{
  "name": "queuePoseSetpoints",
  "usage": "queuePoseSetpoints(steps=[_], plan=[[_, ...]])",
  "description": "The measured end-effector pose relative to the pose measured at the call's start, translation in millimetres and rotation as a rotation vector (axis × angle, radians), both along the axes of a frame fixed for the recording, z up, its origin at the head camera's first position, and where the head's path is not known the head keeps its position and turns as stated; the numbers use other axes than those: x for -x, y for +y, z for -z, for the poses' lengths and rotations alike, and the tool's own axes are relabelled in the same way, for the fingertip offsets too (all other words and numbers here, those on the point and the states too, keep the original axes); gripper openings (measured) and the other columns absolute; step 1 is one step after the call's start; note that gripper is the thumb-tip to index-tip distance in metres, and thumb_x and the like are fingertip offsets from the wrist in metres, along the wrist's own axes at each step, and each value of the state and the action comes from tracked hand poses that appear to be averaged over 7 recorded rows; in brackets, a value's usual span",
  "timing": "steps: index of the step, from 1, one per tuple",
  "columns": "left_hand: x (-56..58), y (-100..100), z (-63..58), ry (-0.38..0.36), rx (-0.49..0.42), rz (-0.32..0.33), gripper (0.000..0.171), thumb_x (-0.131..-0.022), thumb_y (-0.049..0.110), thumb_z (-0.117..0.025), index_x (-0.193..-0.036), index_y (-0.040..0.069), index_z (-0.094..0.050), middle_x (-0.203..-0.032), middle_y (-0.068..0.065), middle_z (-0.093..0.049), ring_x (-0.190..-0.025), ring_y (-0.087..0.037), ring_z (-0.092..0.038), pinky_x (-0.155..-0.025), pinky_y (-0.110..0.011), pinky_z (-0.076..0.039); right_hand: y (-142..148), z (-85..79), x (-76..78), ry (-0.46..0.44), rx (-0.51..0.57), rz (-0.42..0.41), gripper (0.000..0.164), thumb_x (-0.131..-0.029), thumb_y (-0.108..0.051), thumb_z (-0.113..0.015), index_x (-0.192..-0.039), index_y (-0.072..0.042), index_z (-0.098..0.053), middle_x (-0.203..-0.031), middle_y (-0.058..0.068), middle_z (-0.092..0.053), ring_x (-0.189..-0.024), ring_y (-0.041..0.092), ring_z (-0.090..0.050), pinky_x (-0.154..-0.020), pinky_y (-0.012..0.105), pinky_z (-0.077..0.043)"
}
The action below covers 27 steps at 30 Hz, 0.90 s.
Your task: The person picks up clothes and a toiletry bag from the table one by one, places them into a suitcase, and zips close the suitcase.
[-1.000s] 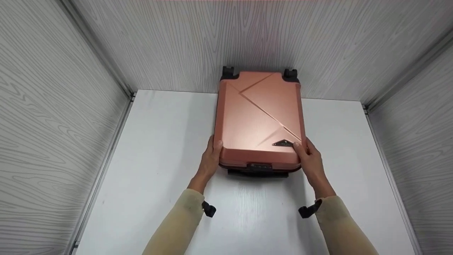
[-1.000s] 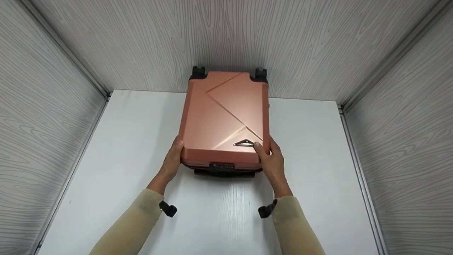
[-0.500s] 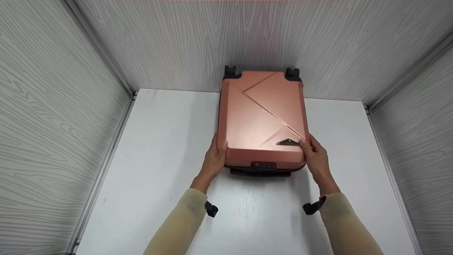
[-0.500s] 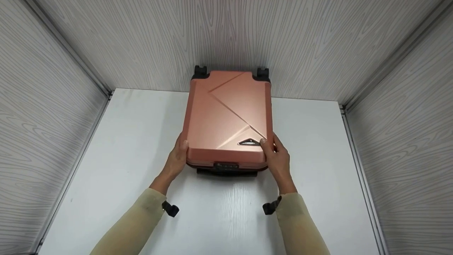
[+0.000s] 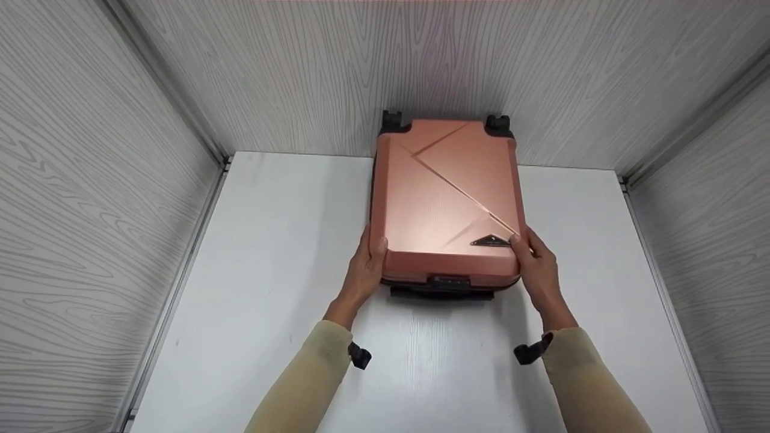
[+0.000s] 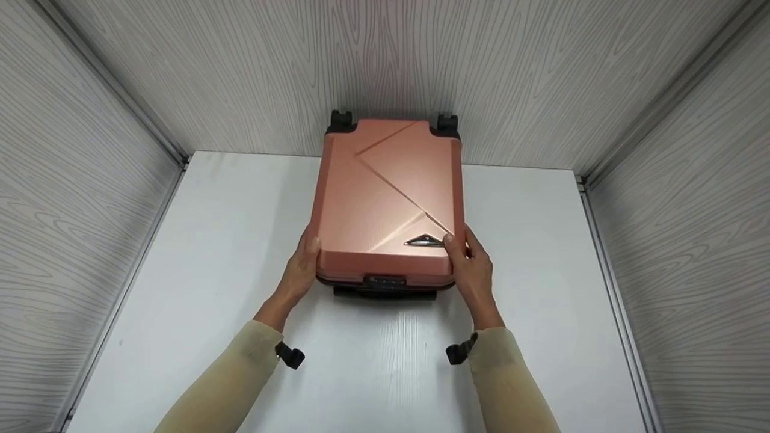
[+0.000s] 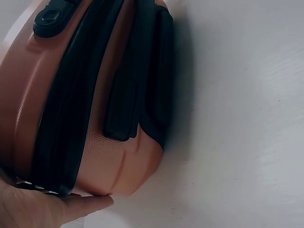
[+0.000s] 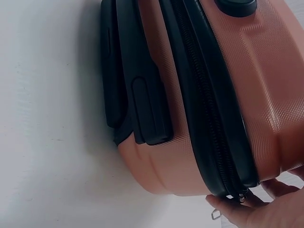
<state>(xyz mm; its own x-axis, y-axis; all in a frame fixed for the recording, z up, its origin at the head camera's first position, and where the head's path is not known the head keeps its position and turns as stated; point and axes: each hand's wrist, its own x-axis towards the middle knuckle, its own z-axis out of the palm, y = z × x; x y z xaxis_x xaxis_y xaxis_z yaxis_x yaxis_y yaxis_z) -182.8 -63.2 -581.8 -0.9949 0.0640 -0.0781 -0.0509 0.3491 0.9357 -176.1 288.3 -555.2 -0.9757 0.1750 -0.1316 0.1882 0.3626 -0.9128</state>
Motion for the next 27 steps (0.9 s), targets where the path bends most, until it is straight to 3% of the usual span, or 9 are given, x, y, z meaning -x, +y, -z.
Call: queuePoseSetpoints(steps=[3, 6, 9, 11, 15, 19, 21, 24, 27], plan=[[-1.7, -1.3, -2.8, 0.025, 0.024, -0.008, 0.090, -0.104, 0.074, -0.032, -0.172, 0.019, -0.008, -0.176, -0.012, -0.017, -0.161, -0.036, -0.023, -0.128, -0.056, -0.024, -0.2, 1.5, 0.1, 0.005, -0.007, -0.016, 0.077, -0.101, -0.070, -0.050, -0.167, -0.033, -0.032, -0.165, 0.005, -0.045, -0.131, 0.026, -0.058, -0.104, 0.037, -0.047], [-3.7, -0.8, -8.5, 0.119, 0.088, -0.016, 0.083, -0.108, 0.066, -0.034, -0.171, 0.017, -0.012, -0.176, -0.011, -0.018, -0.162, -0.034, -0.023, -0.129, -0.054, -0.025, 1.4, 2.2, 0.0, 0.010, -0.016, -0.040, 0.077, -0.102, -0.070, -0.049, -0.167, -0.033, -0.031, -0.165, 0.007, -0.046, -0.133, 0.028, -0.058, -0.107, 0.043, -0.046], [-7.6, 2.2, -16.5, 0.280, 0.199, 0.000, 0.074, -0.110, 0.054, -0.044, -0.170, 0.018, -0.020, -0.176, -0.014, -0.020, -0.162, -0.035, -0.022, -0.127, -0.056, -0.027, 4.9, 2.1, -0.6, 0.020, -0.028, -0.076, 0.078, -0.103, -0.069, -0.046, -0.168, -0.031, -0.028, -0.167, 0.010, -0.041, -0.143, 0.032, -0.050, -0.116, 0.052, -0.041], [-10.9, 5.6, -22.3, 0.406, 0.306, 0.048, 0.073, -0.108, 0.051, -0.054, -0.168, 0.018, -0.028, -0.176, -0.017, -0.019, -0.162, -0.040, -0.020, -0.126, -0.061, -0.027, 9.0, 2.3, -1.9, 0.029, -0.032, -0.108, 0.076, -0.105, -0.068, -0.042, -0.169, -0.028, -0.027, -0.170, 0.010, -0.036, -0.152, 0.033, -0.041, -0.122, 0.056, -0.035], [-16.9, 12.3, -32.6, 0.592, 0.535, 0.169, 0.087, -0.093, 0.056, -0.074, -0.164, 0.021, -0.039, -0.174, -0.025, -0.014, -0.160, -0.053, -0.011, -0.122, -0.072, -0.024, 19.5, 3.3, -6.0, 0.047, 0.012, -0.157, 0.074, -0.109, -0.066, -0.030, -0.168, -0.022, -0.029, -0.171, 0.009, -0.035, -0.157, 0.033, -0.035, -0.125, 0.058, -0.031], [-14.3, 16.8, -42.6, 0.589, 0.742, 0.250, 0.101, -0.081, 0.062, -0.080, -0.165, 0.028, -0.036, -0.176, -0.018, -0.014, -0.161, -0.052, -0.004, -0.122, -0.074, -0.021, 30.3, 3.8, -9.2, 0.036, 0.000, -0.171, 0.067, -0.114, -0.054, -0.028, -0.167, -0.013, -0.032, -0.168, 0.013, -0.039, -0.154, 0.035, -0.040, -0.122, 0.058, -0.036], [-9.9, 18.9, -47.9, 0.561, 0.825, 0.290, 0.104, -0.081, 0.063, -0.081, -0.167, 0.032, -0.032, -0.177, -0.012, -0.015, -0.162, -0.048, -0.001, -0.124, -0.072, -0.019, 35.1, 3.9, -9.8, 0.022, -0.075, -0.183, 0.058, -0.116, -0.037, -0.033, -0.167, -0.008, -0.031, -0.166, 0.018, -0.041, -0.152, 0.038, -0.041, -0.121, 0.059, -0.037], [-3.0, 22.3, -55.2, 0.540, 0.920, 0.343, 0.108, -0.080, 0.067, -0.079, -0.168, 0.036, -0.026, -0.178, -0.007, -0.015, -0.163, -0.046, 0.001, -0.124, -0.072, -0.019, 40.6, 5.4, -9.7, 0.002, -0.203, -0.225, 0.057, -0.110, -0.010, -0.037, -0.166, -0.003, -0.030, -0.163, 0.024, -0.042, -0.152, 0.044, -0.040, -0.121, 0.061, -0.035], [1.5, 25.4, -59.4, 0.523, 0.976, 0.373, 0.111, -0.078, 0.072, -0.077, -0.169, 0.040, -0.021, -0.178, -0.005, -0.014, -0.163, -0.046, 0.002, -0.122, -0.075, -0.021, 42.5, 9.2, -8.6, -0.003, -0.291, -0.277, 0.059, -0.107, -0.001, -0.041, -0.165, -0.003, -0.032, -0.161, 0.027, -0.045, -0.151, 0.046, -0.040, -0.120, 0.062, -0.035]])
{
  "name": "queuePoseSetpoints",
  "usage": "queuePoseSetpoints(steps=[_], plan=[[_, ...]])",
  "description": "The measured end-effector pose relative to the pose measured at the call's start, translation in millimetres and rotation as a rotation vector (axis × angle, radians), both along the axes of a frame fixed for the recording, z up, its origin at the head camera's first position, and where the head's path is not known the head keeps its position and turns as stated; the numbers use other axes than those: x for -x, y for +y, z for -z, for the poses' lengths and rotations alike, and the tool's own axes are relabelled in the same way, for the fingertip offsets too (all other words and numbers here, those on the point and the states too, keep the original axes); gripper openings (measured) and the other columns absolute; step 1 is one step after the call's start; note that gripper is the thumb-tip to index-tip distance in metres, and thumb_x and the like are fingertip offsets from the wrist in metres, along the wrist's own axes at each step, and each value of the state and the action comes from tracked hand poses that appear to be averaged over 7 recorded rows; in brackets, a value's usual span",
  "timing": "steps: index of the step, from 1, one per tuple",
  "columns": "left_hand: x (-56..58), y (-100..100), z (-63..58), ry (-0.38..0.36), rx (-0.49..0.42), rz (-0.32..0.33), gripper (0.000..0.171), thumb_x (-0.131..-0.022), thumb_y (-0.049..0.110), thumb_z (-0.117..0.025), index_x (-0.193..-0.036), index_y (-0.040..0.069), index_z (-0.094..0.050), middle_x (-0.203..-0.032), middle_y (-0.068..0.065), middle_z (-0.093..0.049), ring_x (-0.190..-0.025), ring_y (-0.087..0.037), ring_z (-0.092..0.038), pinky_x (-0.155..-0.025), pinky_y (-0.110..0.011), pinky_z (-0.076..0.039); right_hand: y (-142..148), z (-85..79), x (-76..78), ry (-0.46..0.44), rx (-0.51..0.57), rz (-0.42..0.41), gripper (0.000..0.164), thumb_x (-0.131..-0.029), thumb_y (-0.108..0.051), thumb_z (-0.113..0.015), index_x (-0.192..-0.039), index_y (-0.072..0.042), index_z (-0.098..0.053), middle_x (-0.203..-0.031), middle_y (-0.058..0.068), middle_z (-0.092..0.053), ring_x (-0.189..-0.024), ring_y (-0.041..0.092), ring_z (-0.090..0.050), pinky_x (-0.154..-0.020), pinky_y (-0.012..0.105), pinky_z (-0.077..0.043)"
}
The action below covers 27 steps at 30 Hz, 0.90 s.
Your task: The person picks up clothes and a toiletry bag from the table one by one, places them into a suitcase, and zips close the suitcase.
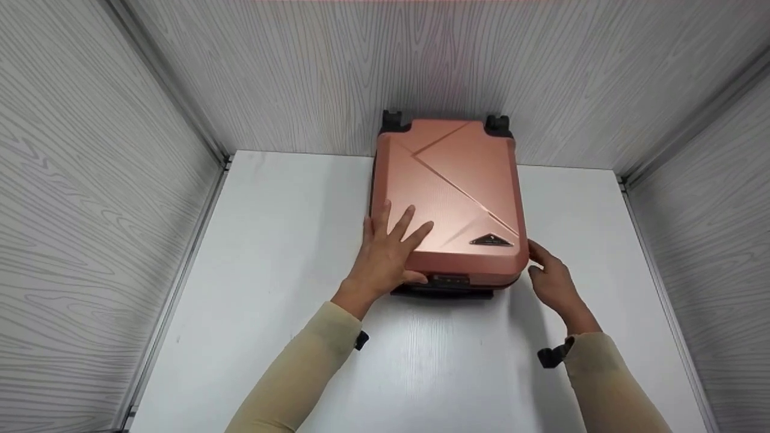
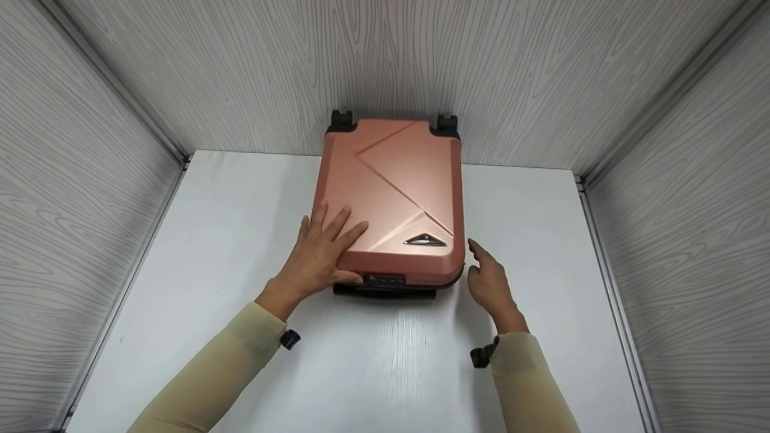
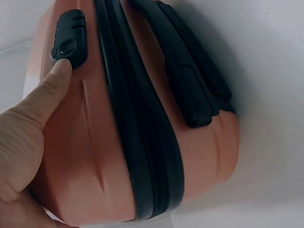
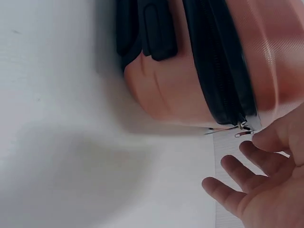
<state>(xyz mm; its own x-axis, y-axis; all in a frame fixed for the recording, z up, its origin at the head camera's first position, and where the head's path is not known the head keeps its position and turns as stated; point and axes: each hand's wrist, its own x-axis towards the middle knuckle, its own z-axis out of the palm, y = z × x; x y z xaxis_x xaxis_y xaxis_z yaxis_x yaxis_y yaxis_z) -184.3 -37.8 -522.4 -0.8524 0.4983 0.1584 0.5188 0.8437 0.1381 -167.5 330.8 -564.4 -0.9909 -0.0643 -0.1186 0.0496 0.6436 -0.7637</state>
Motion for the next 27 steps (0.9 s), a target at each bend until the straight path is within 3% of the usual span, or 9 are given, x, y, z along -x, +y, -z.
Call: queuePoseSetpoints(steps=[5, 14, 21, 27], plan=[[2.7, 0.7, -1.8, 0.001, 0.027, 0.004, 0.113, -0.077, 0.075, -0.075, -0.169, 0.041, -0.020, -0.178, -0.004, -0.015, -0.163, -0.045, 0.001, -0.122, -0.074, -0.020, -2.7, 2.8, 4.1, 0.005, -0.059, -0.016, 0.052, -0.111, -0.009, -0.050, -0.161, -0.002, -0.040, -0.155, 0.028, -0.051, -0.146, 0.047, -0.046, -0.115, 0.061, -0.043], [2.1, 0.9, -2.0, -0.006, 0.009, 0.011, 0.113, -0.076, 0.072, -0.077, -0.169, 0.038, -0.022, -0.178, -0.006, -0.015, -0.163, -0.046, 0.002, -0.122, -0.074, -0.019, 0.9, 6.5, 5.2, -0.026, -0.143, -0.055, 0.045, -0.108, -0.011, -0.052, -0.151, 0.004, -0.050, -0.137, 0.030, -0.065, -0.131, 0.048, -0.060, -0.106, 0.061, -0.049], [2.0, 0.9, -1.6, -0.011, -0.002, 0.008, 0.113, -0.076, 0.071, -0.076, -0.169, 0.038, -0.021, -0.178, -0.007, -0.015, -0.163, -0.046, 0.003, -0.121, -0.076, -0.021, 2.8, 7.6, -1.0, 0.074, -0.242, -0.030, 0.026, -0.108, -0.018, -0.060, -0.119, 0.002, -0.072, -0.117, 0.024, -0.074, -0.112, 0.044, -0.069, -0.092, 0.059, -0.053], [0.3, 1.3, -1.2, -0.010, -0.024, 0.004, 0.113, -0.076, 0.071, -0.076, -0.169, 0.036, -0.024, -0.177, -0.009, -0.017, -0.163, -0.046, 0.002, -0.120, -0.076, -0.024, 1.9, 5.5, -8.5, 0.176, -0.368, -0.012, 0.014, -0.102, -0.008, -0.067, -0.103, 0.002, -0.076, -0.096, 0.019, -0.075, -0.091, 0.038, -0.068, -0.078, 0.055, -0.053]])
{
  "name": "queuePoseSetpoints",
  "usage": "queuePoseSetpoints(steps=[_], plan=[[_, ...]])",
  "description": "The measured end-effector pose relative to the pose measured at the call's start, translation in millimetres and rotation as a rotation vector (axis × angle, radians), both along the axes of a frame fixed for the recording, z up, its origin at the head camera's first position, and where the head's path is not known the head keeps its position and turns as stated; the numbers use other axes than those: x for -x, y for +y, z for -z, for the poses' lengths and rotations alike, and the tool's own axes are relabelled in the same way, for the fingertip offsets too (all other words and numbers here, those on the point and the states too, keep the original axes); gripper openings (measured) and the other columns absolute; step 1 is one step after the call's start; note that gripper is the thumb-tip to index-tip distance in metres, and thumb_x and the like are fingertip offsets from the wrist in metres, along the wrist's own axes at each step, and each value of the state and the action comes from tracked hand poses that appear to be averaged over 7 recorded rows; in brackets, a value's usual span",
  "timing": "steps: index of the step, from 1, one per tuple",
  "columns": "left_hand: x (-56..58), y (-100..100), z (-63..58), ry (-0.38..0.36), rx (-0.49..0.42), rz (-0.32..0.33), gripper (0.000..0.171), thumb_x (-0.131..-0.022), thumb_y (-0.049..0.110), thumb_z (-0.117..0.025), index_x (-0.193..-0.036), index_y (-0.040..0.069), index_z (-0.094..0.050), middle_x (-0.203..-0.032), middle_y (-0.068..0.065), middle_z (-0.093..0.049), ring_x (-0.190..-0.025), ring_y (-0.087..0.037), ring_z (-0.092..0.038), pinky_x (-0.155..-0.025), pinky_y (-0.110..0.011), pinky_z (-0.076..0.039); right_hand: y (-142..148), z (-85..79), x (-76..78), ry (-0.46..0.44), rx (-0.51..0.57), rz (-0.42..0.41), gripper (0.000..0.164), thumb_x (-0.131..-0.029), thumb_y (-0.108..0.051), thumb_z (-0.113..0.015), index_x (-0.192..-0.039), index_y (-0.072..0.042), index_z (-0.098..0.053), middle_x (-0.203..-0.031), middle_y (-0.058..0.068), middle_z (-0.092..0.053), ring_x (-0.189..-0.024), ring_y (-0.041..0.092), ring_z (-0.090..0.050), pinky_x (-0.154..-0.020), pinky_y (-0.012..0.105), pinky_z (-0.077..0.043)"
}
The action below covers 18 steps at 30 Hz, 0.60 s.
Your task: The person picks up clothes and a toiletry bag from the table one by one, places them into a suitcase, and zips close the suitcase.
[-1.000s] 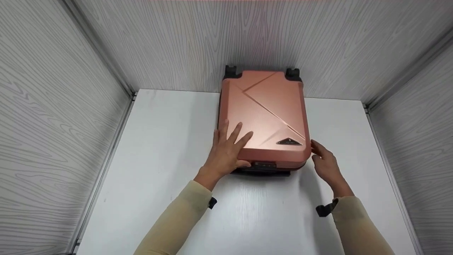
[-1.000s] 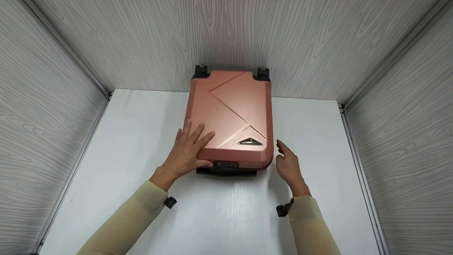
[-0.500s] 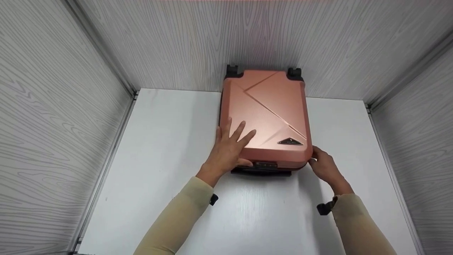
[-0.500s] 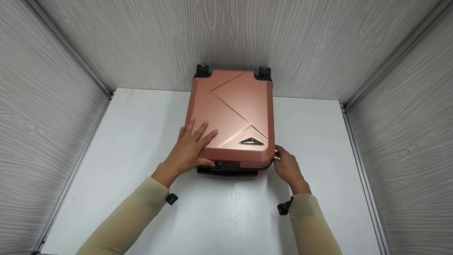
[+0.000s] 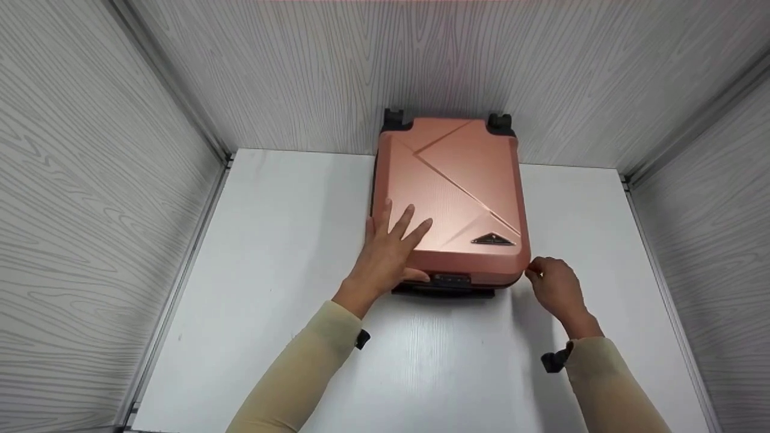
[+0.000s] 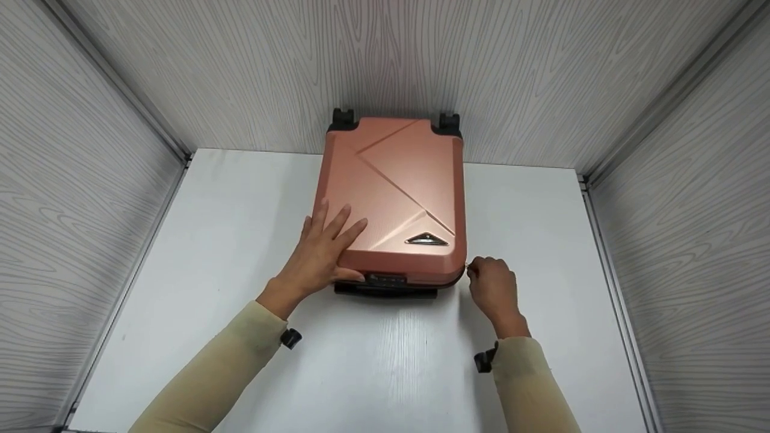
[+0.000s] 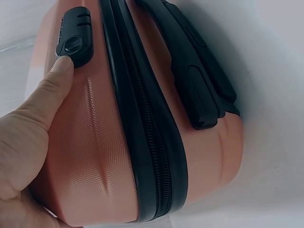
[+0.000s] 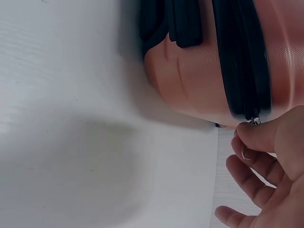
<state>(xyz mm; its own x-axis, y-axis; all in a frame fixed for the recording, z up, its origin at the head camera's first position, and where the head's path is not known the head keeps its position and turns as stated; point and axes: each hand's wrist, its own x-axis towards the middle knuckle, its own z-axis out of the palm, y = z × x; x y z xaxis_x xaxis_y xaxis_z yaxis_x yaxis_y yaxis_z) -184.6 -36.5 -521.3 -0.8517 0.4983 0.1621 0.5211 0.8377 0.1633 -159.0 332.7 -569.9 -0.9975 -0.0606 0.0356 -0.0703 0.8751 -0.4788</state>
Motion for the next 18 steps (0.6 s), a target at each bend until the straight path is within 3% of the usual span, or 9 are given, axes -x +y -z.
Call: queuePoseSetpoints(steps=[6, 11, 18], plan=[[-0.6, -0.9, 0.3, 0.047, 0.022, -0.009, 0.113, -0.077, 0.073, -0.075, -0.169, 0.032, -0.025, -0.176, -0.010, -0.020, -0.162, -0.048, -0.004, -0.119, -0.074, -0.029, -3.2, -1.4, -3.8, 0.097, -0.110, -0.009, 0.009, -0.096, -0.002, -0.068, -0.096, 0.002, -0.076, -0.088, 0.019, -0.074, -0.088, 0.041, -0.067, -0.078, 0.060, -0.052], [-1.5, -1.7, 0.0, 0.063, 0.021, -0.015, 0.113, -0.076, 0.072, -0.076, -0.169, 0.031, -0.028, -0.176, -0.010, -0.023, -0.162, -0.049, -0.007, -0.118, -0.073, -0.030, -4.4, -3.3, -4.9, 0.110, -0.144, -0.025, 0.010, -0.093, 0.002, -0.067, -0.088, -0.001, -0.074, -0.083, 0.016, -0.072, -0.083, 0.039, -0.067, -0.075, 0.060, -0.052], [-3.3, -1.1, -1.6, 0.023, 0.010, -0.036, 0.113, -0.075, 0.071, -0.078, -0.169, 0.033, -0.027, -0.176, -0.008, -0.022, -0.163, -0.047, -0.004, -0.119, -0.074, -0.028, -6.1, -1.7, -9.9, 0.135, -0.143, -0.045, 0.014, -0.091, 0.005, -0.065, -0.082, -0.004, -0.069, -0.080, 0.013, -0.067, -0.078, 0.037, -0.063, -0.071, 0.059, -0.050]])
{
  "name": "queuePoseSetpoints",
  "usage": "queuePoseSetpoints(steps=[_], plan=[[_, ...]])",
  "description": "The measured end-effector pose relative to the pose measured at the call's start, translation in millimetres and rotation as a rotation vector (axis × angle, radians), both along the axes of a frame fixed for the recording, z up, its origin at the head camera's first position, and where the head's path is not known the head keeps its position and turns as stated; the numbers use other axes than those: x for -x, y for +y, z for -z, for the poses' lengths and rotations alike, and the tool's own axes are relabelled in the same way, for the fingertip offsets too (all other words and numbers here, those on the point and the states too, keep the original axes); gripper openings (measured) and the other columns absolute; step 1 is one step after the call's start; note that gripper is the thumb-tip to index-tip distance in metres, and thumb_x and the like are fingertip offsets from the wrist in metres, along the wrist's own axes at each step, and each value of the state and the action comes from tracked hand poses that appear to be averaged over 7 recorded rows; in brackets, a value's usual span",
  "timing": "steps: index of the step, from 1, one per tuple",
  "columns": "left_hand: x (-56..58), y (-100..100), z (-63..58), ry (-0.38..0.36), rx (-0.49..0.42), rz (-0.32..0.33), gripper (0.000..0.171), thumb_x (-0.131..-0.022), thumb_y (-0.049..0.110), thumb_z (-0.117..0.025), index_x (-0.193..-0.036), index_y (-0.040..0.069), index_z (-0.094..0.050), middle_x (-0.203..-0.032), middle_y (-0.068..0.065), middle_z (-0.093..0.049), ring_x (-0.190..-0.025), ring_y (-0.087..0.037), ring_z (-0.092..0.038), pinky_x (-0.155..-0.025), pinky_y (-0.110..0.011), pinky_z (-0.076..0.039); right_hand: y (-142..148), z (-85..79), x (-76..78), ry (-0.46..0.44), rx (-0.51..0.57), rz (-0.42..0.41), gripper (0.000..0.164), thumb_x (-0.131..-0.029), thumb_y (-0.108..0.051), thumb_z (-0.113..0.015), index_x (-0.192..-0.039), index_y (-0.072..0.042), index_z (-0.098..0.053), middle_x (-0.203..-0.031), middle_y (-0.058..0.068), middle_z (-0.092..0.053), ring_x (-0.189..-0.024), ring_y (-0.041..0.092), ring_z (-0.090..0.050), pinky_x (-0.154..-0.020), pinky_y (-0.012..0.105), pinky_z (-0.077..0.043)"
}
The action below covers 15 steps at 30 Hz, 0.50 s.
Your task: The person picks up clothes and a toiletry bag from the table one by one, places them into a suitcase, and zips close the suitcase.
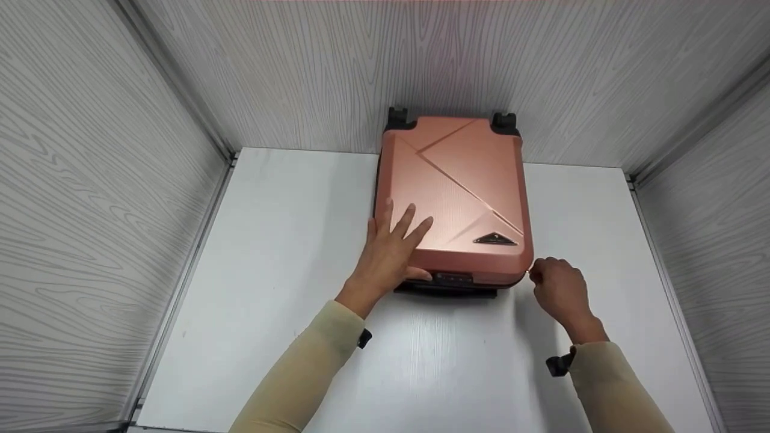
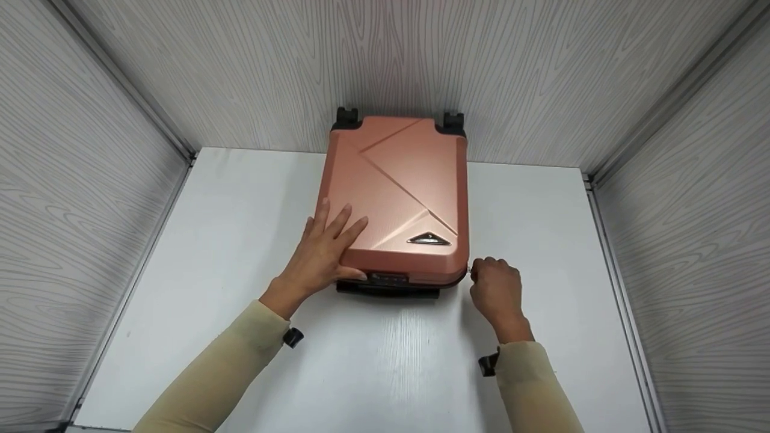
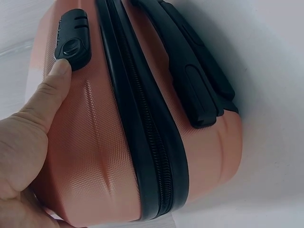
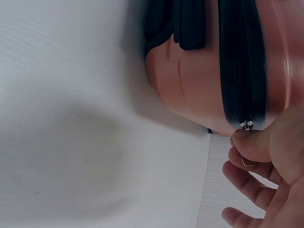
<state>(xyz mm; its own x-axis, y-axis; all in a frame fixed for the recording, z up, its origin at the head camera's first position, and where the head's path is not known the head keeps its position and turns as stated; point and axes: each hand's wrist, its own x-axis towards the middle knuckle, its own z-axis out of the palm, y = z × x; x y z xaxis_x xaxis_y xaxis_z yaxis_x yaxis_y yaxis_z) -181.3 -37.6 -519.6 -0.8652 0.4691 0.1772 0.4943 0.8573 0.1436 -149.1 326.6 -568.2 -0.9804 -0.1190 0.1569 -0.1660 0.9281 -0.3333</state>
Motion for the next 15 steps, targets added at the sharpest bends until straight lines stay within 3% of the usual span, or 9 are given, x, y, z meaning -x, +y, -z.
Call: queuePoseSetpoints(steps=[4, 15], plan=[[-1.0, 1.5, -0.9, -0.022, 0.005, -0.019, 0.113, -0.074, 0.071, -0.077, -0.169, 0.035, -0.026, -0.177, -0.006, -0.020, -0.163, -0.045, -0.002, -0.120, -0.073, -0.027, -1.8, 0.9, -5.1, 0.003, 0.007, -0.005, 0.014, -0.091, 0.005, -0.064, -0.082, -0.005, -0.068, -0.080, 0.012, -0.066, -0.078, 0.036, -0.063, -0.071, 0.057, -0.050], [-0.5, 0.9, 2.3, 0.006, -0.004, -0.024, 0.113, -0.073, 0.071, -0.077, -0.168, 0.034, -0.028, -0.176, -0.007, -0.023, -0.162, -0.047, -0.005, -0.118, -0.073, -0.031, -10.0, 0.2, -16.1, -0.080, 0.032, 0.005, 0.014, -0.095, 0.003, -0.061, -0.086, -0.005, -0.067, -0.084, 0.010, -0.065, -0.078, 0.029, -0.060, -0.069, 0.053, -0.050]])
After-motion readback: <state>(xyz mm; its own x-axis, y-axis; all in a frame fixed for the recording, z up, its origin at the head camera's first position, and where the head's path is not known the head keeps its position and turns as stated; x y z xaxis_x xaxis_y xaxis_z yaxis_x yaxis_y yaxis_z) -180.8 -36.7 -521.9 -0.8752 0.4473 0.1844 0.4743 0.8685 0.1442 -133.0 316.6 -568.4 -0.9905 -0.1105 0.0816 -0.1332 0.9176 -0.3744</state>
